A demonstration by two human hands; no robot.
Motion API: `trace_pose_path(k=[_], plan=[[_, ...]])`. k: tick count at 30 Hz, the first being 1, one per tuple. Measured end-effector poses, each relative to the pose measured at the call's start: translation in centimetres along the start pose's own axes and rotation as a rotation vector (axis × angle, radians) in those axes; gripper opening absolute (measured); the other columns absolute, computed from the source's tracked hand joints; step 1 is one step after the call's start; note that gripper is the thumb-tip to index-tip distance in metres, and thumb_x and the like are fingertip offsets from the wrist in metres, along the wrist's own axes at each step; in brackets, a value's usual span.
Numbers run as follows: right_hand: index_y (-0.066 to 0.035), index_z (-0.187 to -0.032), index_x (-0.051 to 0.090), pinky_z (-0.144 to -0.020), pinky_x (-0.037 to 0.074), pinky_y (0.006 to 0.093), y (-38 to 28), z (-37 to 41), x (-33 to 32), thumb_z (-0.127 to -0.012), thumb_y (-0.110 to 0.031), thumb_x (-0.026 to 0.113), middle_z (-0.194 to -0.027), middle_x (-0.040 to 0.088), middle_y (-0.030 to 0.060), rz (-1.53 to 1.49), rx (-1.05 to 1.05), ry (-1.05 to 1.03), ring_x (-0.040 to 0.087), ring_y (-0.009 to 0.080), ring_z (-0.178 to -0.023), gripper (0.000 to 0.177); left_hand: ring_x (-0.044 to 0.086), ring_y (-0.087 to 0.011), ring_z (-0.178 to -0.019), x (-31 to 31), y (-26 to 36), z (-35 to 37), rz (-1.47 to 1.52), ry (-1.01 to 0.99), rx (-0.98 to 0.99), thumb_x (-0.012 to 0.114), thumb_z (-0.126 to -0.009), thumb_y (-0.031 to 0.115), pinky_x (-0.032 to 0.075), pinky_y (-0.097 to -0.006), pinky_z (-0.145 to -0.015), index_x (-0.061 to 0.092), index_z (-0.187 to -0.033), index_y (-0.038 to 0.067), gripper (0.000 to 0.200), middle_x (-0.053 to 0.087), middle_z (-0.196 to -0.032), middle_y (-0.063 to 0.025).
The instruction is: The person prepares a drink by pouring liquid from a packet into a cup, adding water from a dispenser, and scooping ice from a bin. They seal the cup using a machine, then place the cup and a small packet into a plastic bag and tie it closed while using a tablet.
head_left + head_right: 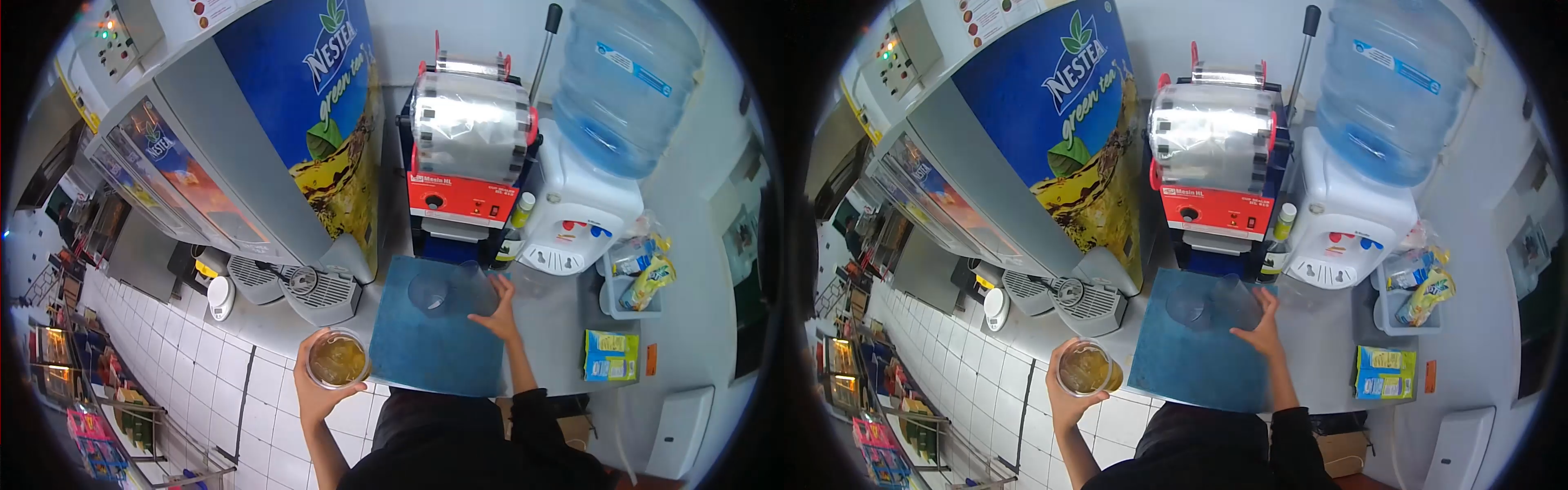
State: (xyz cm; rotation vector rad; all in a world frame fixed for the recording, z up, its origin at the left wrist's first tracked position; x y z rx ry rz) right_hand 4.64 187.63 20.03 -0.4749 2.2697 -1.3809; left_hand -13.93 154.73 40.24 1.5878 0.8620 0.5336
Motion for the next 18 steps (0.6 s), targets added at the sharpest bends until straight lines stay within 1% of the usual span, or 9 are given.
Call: trace_pose_path(k=[1, 3, 4, 8, 10, 13, 15, 16, 18], plan=[[-0.011, -0.140, 0.021, -0.101, 0.037, 0.0459, 0.4, 0.3, 0.7, -0.060, -0.010, 0.083, -0.124, 0.051, 0.0139, -0.002, -0.005, -0.005, 0.049, 0.0289, -0.117, 0.101, 0.059, -0.0221, -0.109, -0.4, -0.3, 0.1, -0.045, 0.023, 0.000, 0.098, -0.044, 0.032, 0.047, -0.0349, -0.097, 0.048, -0.127, -0.001, 0.102, 0.060, -0.116, -0.0114], [-0.007, -0.138, 0.024, -0.101, 0.037, 0.0430, 0.8, 0.1, 1.8, -0.061, -0.009, 0.082, -0.126, 0.049, 0.0171, 0.188, 0.285, 0.060, 0.048, 0.0298, -0.118, 0.096, 0.060, -0.0222, -0.109, -0.7, -0.3, -0.2, -0.081, 0.051, -0.006, 0.098, -0.044, 0.032, 0.047, -0.0346, -0.097, 0.048, -0.127, 0.000, 0.102, 0.060, -0.115, -0.0118], [-0.007, -0.138, 0.024, -0.101, 0.037, 0.0430, 0.9, 0.1, 1.8, -0.061, -0.009, 0.082, -0.126, 0.049, 0.0171, 0.185, 0.291, 0.059, 0.048, 0.0298, -0.118, 0.096, 0.060, -0.0222, -0.109, -0.8, -0.5, -0.3, -0.087, 0.049, -0.009, 0.098, -0.044, 0.032, 0.047, -0.0346, -0.097, 0.048, -0.127, 0.000, 0.102, 0.060, -0.115, -0.0118], [-0.005, -0.136, 0.027, -0.100, 0.039, 0.0415, 0.9, 1.7, 0.6, -0.064, -0.009, 0.083, -0.127, 0.048, 0.0176, 0.038, 0.147, 0.254, 0.048, 0.0279, -0.118, 0.092, 0.059, -0.0224, -0.109, -2.2, -0.8, -0.6, -0.131, 0.062, -0.040, 0.098, -0.042, 0.036, 0.047, -0.0352, -0.097, 0.048, -0.127, -0.001, 0.105, 0.059, -0.116, -0.0115], [-0.005, -0.136, 0.027, -0.100, 0.039, 0.0414, -1.0, 2.1, -0.4, -0.064, -0.009, 0.084, -0.128, 0.048, 0.0169, 0.022, 0.122, 0.285, 0.048, 0.0272, -0.118, 0.091, 0.059, -0.0221, -0.109, -2.6, -1.0, -0.6, -0.127, 0.074, -0.062, 0.097, -0.041, 0.039, 0.047, -0.0355, -0.096, 0.048, -0.128, -0.001, 0.108, 0.059, -0.117, -0.0110], [-0.006, -0.136, 0.029, -0.100, 0.038, 0.0413, -7.2, 1.0, -0.4, -0.062, -0.012, 0.087, -0.127, 0.048, 0.0156, -0.088, 0.143, 0.348, 0.048, 0.0264, -0.117, 0.094, 0.060, -0.0230, -0.109, -3.5, -1.2, -0.9, -0.136, 0.094, 0.010, 0.098, -0.043, 0.033, 0.048, -0.0350, -0.097, 0.048, -0.128, 0.000, 0.104, 0.060, -0.116, -0.0116], [-0.005, -0.135, 0.030, -0.101, 0.039, 0.0414, -13.2, 0.0, 0.6, -0.059, -0.013, 0.090, -0.128, 0.048, 0.0153, -0.224, 0.240, 0.139, 0.048, 0.0273, -0.118, 0.097, 0.060, -0.0230, -0.109, -4.2, -1.0, -1.1, -0.142, 0.110, -0.002, 0.098, -0.043, 0.033, 0.047, -0.0351, -0.097, 0.048, -0.128, 0.000, 0.104, 0.060, -0.116, -0.0116], [-0.005, -0.135, 0.030, -0.101, 0.039, 0.0414, -15.4, -0.7, 1.4, -0.059, -0.013, 0.090, -0.128, 0.048, 0.0153, -0.231, 0.241, 0.126, 0.048, 0.0273, -0.118, 0.097, 0.060, -0.0230, -0.109, -4.4, -0.9, -1.2, -0.134, 0.108, -0.013, 0.098, -0.043, 0.033, 0.047, -0.0351, -0.097, 0.048, -0.128, 0.000, 0.104, 0.061, -0.116, -0.0116], [-0.009, -0.130, 0.046, -0.101, 0.038, 0.0420, -19.3, -1.4, 4.2, -0.058, -0.019, 0.091, -0.129, 0.053, 0.0134, 0.484, -0.270, -0.210, 0.044, 0.0280, -0.119, 0.085, 0.060, -0.0230, -0.109, -5.2, -0.7, -1.1, -0.135, 0.139, -0.007, 0.098, -0.043, 0.033, 0.047, -0.0351, -0.097, 0.049, -0.128, 0.000, 0.104, 0.061, -0.116, -0.0115]])
Point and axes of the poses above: each hand's wrist, its own z-axis away from the middle knuckle, its own x-axis out of the palm, y = z × x, the point moved 1 cm from there along -z, towards the middle knuckle
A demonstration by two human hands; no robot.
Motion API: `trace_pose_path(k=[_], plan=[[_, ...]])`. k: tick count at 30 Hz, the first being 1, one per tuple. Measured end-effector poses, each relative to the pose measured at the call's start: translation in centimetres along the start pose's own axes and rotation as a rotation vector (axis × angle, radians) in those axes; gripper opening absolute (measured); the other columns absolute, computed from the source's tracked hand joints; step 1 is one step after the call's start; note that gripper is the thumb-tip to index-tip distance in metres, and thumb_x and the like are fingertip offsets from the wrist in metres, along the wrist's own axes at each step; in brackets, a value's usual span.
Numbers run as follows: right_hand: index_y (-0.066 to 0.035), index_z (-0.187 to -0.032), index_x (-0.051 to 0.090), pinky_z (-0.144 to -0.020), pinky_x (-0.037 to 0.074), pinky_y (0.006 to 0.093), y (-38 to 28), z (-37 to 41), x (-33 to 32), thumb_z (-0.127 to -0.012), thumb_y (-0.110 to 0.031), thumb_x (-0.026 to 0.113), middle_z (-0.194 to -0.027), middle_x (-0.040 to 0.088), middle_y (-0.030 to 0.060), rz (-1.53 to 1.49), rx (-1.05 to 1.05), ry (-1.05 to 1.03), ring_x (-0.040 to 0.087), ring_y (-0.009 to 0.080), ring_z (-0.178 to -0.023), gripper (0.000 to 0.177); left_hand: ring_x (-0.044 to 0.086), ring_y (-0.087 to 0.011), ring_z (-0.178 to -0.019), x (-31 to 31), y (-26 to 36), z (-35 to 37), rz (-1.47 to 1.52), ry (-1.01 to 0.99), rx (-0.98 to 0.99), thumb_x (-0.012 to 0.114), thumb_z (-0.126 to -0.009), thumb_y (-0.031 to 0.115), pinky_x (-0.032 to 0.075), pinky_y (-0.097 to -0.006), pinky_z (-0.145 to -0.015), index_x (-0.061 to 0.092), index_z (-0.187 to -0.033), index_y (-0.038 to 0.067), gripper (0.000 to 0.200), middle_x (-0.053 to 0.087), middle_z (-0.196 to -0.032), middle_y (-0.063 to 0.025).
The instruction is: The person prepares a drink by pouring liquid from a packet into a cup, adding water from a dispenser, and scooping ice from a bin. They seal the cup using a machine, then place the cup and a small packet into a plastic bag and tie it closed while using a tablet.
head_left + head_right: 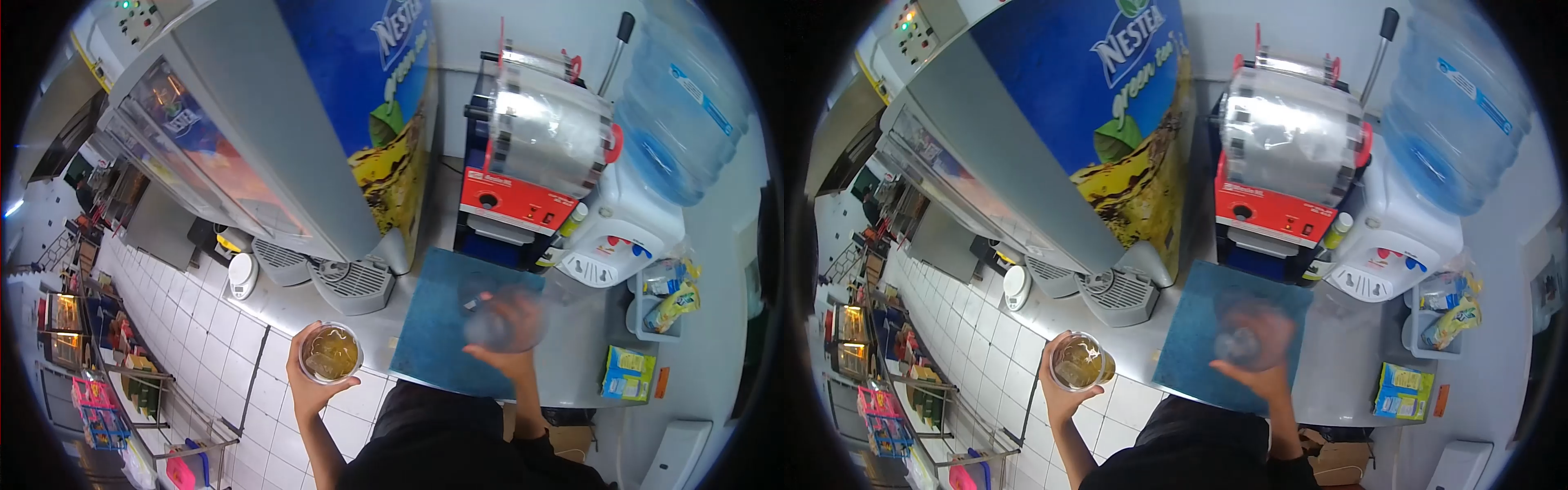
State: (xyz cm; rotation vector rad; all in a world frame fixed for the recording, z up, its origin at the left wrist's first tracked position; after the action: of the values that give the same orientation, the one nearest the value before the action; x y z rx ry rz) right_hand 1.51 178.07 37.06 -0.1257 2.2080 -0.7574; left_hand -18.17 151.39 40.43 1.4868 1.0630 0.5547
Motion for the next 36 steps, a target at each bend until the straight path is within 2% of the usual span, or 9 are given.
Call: trace_pose_path(k=[4, 10, 13, 19, 23, 27, 31, 33, 36], plan=[[-0.008, -0.122, 0.055, -0.104, 0.036, 0.0400, -4.3, -0.8, 12.2, -0.055, -0.022, 0.091, -0.132, 0.046, 0.0138, -0.744, 0.300, -0.054, 0.044, 0.0301, -0.122, 0.078, 0.060, -0.0232, -0.110, -2.5, -0.9, 0.0, 0.016, 0.064, -0.022, 0.098, -0.043, 0.033, 0.047, -0.0352, -0.097, 0.049, -0.128, -0.001, 0.104, 0.060, -0.116, -0.0122], [-0.002, -0.133, 0.036, -0.104, 0.037, 0.0377, -4.9, -3.2, 27.6, -0.058, -0.014, 0.090, -0.129, 0.044, 0.0174, -0.820, 0.515, 0.057, 0.043, 0.0311, -0.126, 0.094, 0.060, -0.0235, -0.108, -6.3, -2.1, 0.5, -0.059, 0.131, -0.046, 0.098, -0.043, 0.035, 0.048, -0.0351, -0.097, 0.048, -0.128, -0.001, 0.105, 0.060, -0.117, -0.0133], [-0.002, -0.136, 0.027, -0.102, 0.040, 0.0385, -4.8, -4.6, 31.3, -0.060, -0.012, 0.089, -0.127, 0.043, 0.0195, -0.615, 0.306, 0.226, 0.045, 0.0320, -0.121, 0.098, 0.060, -0.0223, -0.107, -7.5, -2.5, 0.5, -0.062, 0.175, -0.101, 0.097, -0.044, 0.037, 0.048, -0.0349, -0.096, 0.048, -0.128, -0.001, 0.105, 0.060, -0.116, -0.0126], [-0.004, -0.135, 0.034, -0.105, 0.036, 0.0434, -4.8, -4.8, 30.2, -0.060, -0.004, 0.086, -0.135, 0.038, 0.0215, -0.553, 0.407, 0.374, 0.037, 0.0380, -0.125, 0.091, 0.059, -0.0222, -0.106, -9.1, -4.0, -1.1, -0.104, 0.129, -0.078, 0.097, -0.044, 0.038, 0.048, -0.0348, -0.095, 0.047, -0.129, -0.001, 0.106, 0.059, -0.115, -0.0117], [-0.004, -0.128, 0.036, -0.104, 0.029, 0.0485, -4.4, -1.4, 22.3, -0.063, -0.017, 0.087, -0.136, 0.033, 0.0190, 0.001, 0.199, 0.284, 0.037, 0.0355, -0.124, 0.083, 0.059, -0.0220, -0.107, -9.1, -4.1, -2.9, -0.107, 0.102, -0.047, 0.096, -0.044, 0.040, 0.047, -0.0349, -0.095, 0.047, -0.129, -0.001, 0.106, 0.058, -0.116, -0.0113], [-0.004, -0.135, 0.031, -0.106, 0.023, 0.0513, 0.1, 0.6, 13.2, -0.066, -0.023, 0.086, -0.138, 0.035, 0.0237, 0.389, 0.328, 0.610, 0.031, 0.0386, -0.131, 0.090, 0.059, -0.0220, -0.107, -8.6, -4.3, -4.4, -0.095, 0.082, -0.027, 0.096, -0.045, 0.040, 0.047, -0.0348, -0.096, 0.048, -0.129, -0.001, 0.105, 0.058, -0.117, -0.0109], [-0.004, -0.135, 0.028, -0.107, 0.029, 0.0464, 5.8, 2.6, 13.7, -0.064, -0.022, 0.087, -0.137, 0.035, 0.0246, 0.033, 0.365, 0.560, 0.036, 0.0373, -0.130, 0.094, 0.059, -0.0219, -0.106, -8.2, -4.9, -5.7, -0.077, 0.043, 0.008, 0.096, -0.045, 0.040, 0.047, -0.0345, -0.095, 0.048, -0.129, -0.001, 0.105, 0.058, -0.117, -0.0106], [-0.004, -0.135, 0.027, -0.106, 0.035, 0.0407, 7.5, 3.3, 15.8, -0.060, -0.017, 0.089, -0.138, 0.035, 0.0232, -0.484, 0.597, 0.464, 0.043, 0.0343, -0.127, 0.098, 0.059, -0.0219, -0.107, -7.9, -4.8, -6.0, -0.062, 0.029, 0.011, 0.096, -0.045, 0.040, 0.047, -0.0347, -0.096, 0.048, -0.129, -0.002, 0.106, 0.058, -0.116, -0.0106], [-0.005, -0.138, 0.023, -0.103, 0.040, 0.0388, 5.4, 2.4, 17.0, -0.059, -0.013, 0.089, -0.128, 0.049, 0.0182, -0.468, 0.436, 0.297, 0.050, 0.0267, -0.121, 0.103, 0.059, -0.0219, -0.107, -8.0, -4.3, -5.9, -0.055, 0.035, 0.006, 0.096, -0.044, 0.040, 0.047, -0.0351, -0.096, 0.048, -0.129, -0.001, 0.106, 0.059, -0.117, -0.0108]])
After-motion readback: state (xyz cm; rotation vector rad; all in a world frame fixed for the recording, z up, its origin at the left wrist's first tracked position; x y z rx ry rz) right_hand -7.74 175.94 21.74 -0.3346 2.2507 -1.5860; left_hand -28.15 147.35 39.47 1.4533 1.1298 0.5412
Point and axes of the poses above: each hand's wrist, its own z-axis away from the middle knuckle, its own x-axis out of the palm, y = z × x, the point moved 1 cm from there along -z, towards the middle knuckle
